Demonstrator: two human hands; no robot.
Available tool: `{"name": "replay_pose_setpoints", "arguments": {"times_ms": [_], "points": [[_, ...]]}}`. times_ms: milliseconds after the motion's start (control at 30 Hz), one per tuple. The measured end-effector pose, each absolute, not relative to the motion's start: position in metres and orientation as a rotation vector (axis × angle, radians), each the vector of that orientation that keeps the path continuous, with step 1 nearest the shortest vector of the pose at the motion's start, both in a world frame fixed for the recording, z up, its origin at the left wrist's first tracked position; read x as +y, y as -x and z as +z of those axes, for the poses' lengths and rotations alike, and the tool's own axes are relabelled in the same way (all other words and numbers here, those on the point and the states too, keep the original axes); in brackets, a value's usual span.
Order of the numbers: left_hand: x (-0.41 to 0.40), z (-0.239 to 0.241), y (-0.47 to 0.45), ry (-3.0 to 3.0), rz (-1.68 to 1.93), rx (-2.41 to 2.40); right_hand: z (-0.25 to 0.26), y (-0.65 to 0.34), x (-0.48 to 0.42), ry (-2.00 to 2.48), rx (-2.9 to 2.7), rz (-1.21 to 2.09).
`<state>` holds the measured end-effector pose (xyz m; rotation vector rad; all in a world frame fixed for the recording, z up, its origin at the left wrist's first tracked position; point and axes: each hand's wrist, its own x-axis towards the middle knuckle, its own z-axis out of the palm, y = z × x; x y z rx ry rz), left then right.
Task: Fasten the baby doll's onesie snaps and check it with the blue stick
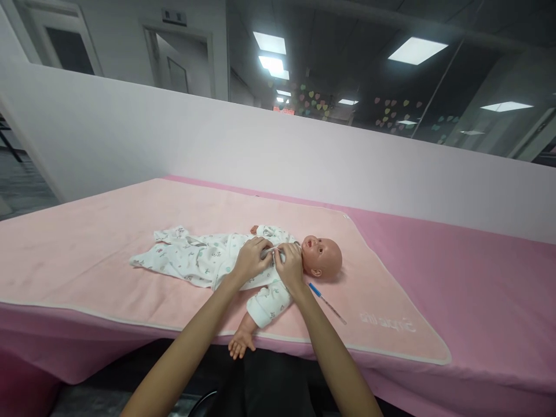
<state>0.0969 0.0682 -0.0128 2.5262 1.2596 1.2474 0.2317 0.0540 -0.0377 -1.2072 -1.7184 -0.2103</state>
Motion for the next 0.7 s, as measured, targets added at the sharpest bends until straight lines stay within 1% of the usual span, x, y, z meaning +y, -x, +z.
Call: {"name": "replay_pose_setpoints", "arguments": {"times_ms": [267, 467, 700], "points": [[0.0709, -0.0138, -0.0978, -2.336, 1.266, 1.187, -0.0375, -0.232, 0.0539, 1.216, -1.72, -0.224], [0.0709, -0.015, -0.0968, -2.141, 1.302, 1.03, -0.0383, -0.2324, 0.0557, 1.216, -1.718, -0.21], [0.075, -0.014, -0.0925, -1.944, 1.235, 0.915, -0.0377, -0.2327, 0.0556, 1.211, -1.724, -0.225]]}}
